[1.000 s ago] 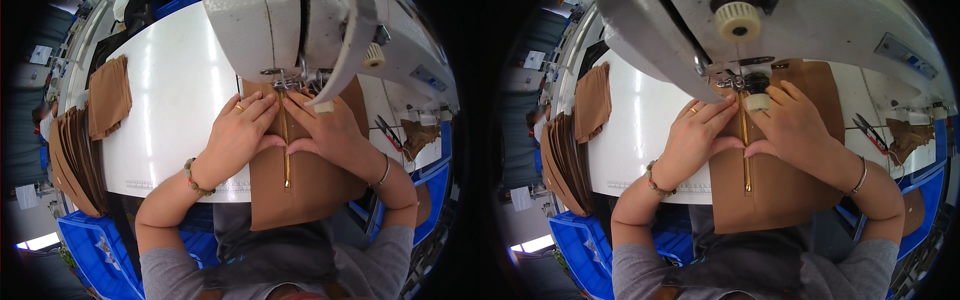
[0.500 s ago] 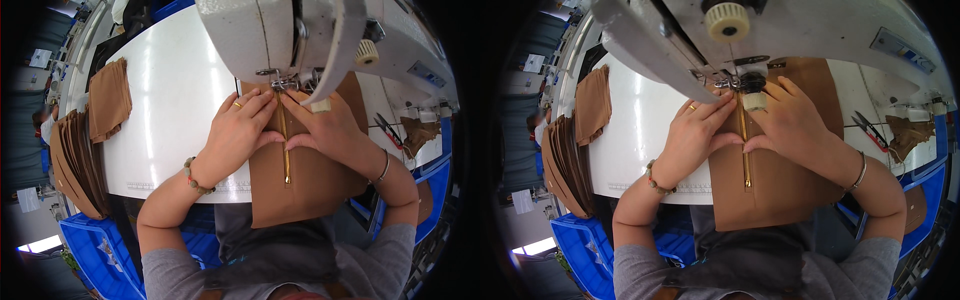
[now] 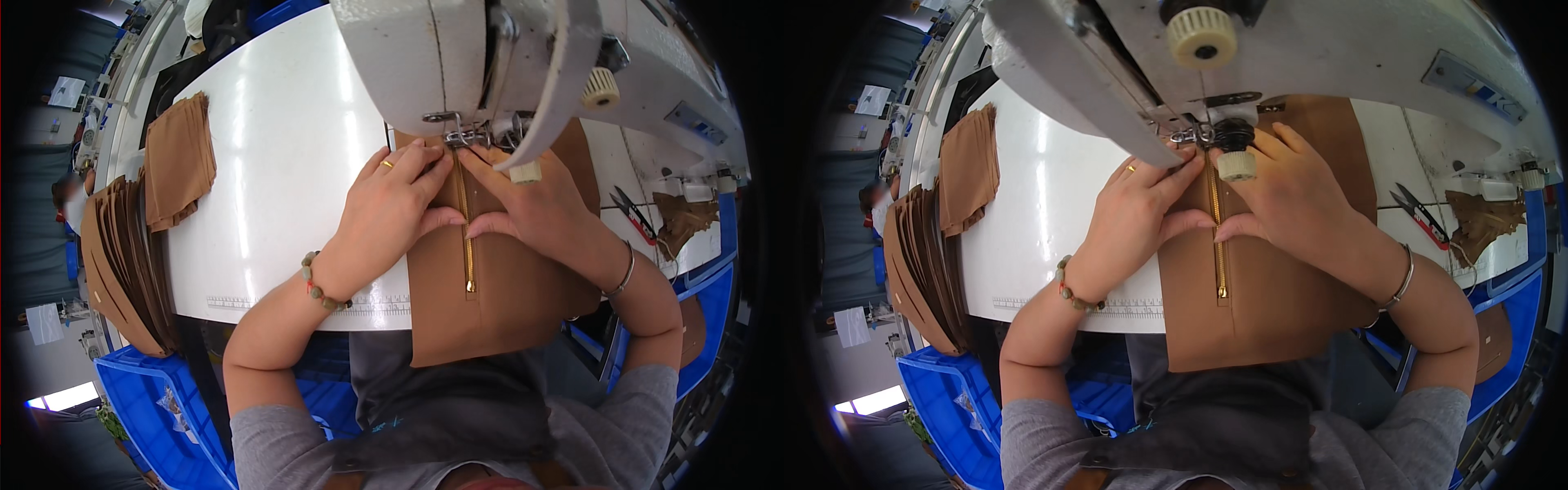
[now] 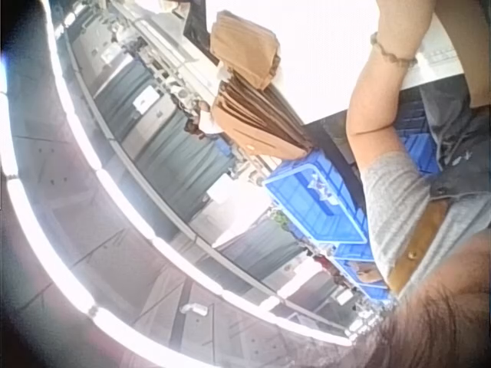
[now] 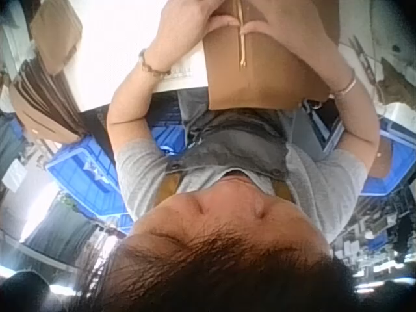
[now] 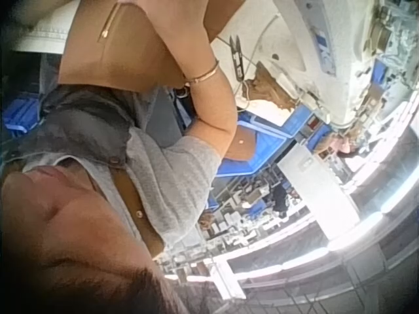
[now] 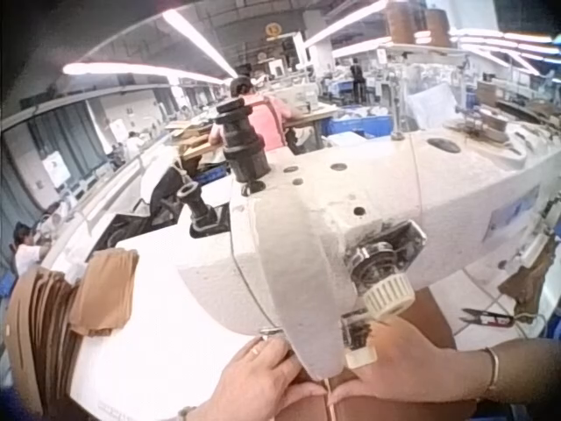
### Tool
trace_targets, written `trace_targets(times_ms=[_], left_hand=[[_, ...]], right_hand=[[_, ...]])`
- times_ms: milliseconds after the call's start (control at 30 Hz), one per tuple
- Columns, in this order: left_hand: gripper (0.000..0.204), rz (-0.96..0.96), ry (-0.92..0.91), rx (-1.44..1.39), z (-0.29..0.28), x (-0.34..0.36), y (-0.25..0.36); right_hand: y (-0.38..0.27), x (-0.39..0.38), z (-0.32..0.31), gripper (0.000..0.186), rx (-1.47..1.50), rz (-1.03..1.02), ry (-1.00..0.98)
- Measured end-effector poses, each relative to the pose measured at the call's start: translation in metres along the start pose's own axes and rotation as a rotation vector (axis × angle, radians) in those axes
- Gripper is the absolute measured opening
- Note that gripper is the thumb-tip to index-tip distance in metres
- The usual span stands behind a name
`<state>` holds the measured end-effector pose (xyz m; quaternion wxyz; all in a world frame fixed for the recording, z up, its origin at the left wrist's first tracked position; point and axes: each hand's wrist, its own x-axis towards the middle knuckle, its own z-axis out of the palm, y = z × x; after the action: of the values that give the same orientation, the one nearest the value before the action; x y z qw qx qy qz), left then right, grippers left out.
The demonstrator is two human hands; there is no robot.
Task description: Sewing leather pieces and zippers together using an industrial sewing machine.
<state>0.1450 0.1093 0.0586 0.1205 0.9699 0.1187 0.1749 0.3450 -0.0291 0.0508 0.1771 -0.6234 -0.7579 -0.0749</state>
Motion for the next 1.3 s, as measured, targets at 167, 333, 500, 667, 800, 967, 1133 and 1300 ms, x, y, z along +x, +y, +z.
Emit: trace_targets(times_ms=[167, 333, 500, 667, 800, 967, 1133, 1300], left_hand=[[0.066, 0.003, -0.001, -0.021, 0.003, -0.003, -0.001], [0.056, -0.090, -0.003, -0.179, -0.002, -0.023, 0.008], [0.060, -0.084, 0.009, -0.239, 0.001, -0.037, 0.018], [0.069, -0.019, -0.006, -0.125, 0.001, -0.034, 0.025], [0.072, 0.031, -0.034, -0.039, -0.004, -0.031, 0.027], [0.070, 0.049, -0.045, -0.014, -0.007, -0.028, 0.025], [0.067, 0.053, -0.008, 0.020, -0.004, -0.020, 0.019], [0.068, 0.053, -0.006, 0.047, -0.004, -0.017, 0.016]], right_hand=[[0.000, 0.001, -0.001, 0.082, 0.020, 0.007, -0.003], [-0.014, -0.009, -0.012, 0.076, 0.032, 0.016, -0.048], [-0.026, -0.021, -0.014, 0.076, 0.055, -0.028, -0.047], [-0.028, -0.025, -0.012, 0.076, 0.073, -0.026, -0.051], [-0.029, -0.026, -0.012, 0.076, 0.075, -0.024, -0.047], [-0.028, -0.024, -0.012, 0.076, 0.056, -0.035, -0.065], [-0.023, -0.020, -0.012, 0.075, 0.050, -0.022, -0.070], [-0.020, -0.018, -0.012, 0.075, 0.068, -0.011, -0.090]])
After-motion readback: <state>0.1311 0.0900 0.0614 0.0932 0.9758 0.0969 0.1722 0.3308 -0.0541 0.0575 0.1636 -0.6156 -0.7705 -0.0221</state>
